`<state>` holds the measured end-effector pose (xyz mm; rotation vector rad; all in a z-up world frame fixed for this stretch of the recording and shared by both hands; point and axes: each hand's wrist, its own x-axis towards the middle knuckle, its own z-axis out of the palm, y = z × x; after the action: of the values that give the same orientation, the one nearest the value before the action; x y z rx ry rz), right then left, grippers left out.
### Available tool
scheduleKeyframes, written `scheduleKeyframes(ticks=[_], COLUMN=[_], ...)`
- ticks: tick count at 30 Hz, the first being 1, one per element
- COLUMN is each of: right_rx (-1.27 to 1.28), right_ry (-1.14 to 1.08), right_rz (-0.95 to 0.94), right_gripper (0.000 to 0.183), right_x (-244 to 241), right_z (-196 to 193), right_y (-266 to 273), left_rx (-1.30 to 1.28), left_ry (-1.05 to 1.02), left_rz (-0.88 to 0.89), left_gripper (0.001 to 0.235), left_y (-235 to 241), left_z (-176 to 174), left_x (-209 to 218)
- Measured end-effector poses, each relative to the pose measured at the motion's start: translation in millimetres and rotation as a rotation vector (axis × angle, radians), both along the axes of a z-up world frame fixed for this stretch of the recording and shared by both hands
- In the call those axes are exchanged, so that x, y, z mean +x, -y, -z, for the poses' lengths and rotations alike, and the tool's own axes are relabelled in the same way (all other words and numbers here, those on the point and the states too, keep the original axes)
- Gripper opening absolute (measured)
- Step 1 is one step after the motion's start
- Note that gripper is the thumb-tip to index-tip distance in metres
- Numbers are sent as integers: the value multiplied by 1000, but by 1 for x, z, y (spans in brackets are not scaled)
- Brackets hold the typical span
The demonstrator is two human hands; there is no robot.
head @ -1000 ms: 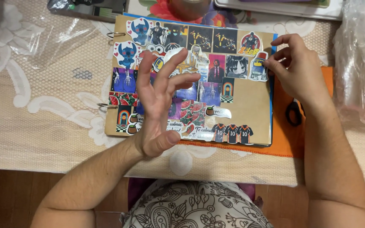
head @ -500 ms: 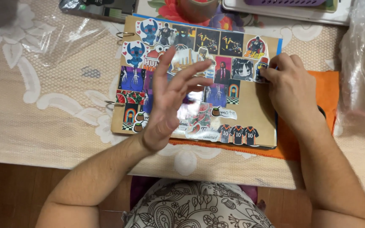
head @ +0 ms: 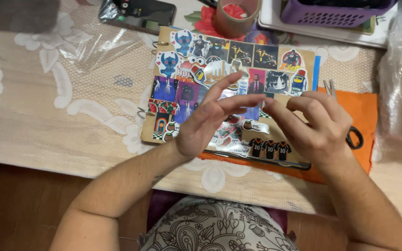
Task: The person arranges various stickers on a page in a binder. They use scissors to trim sticker edges and reposition items to fit the layout. The person closes the binder at the end.
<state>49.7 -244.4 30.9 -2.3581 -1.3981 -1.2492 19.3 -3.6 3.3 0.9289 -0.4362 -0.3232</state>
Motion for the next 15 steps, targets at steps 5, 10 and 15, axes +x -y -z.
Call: scheduleKeyframes(ticks=[5,10,15], right_rx=[-12,-37,-50], right_ry=[39,59,50], right_rz=[5,33,-16], right_gripper=[15,5,16], right_x=[7,3,5], right_z=[10,7,18], right_y=[3,1,11], left_rx=[30,139,210], left_ry=[79,193,189], left_rz=[-26,-76,-40], left_gripper=[80,64,67], left_y=[2,1,-2], left_z=[3,9,4], left_x=[-1,-3,-5])
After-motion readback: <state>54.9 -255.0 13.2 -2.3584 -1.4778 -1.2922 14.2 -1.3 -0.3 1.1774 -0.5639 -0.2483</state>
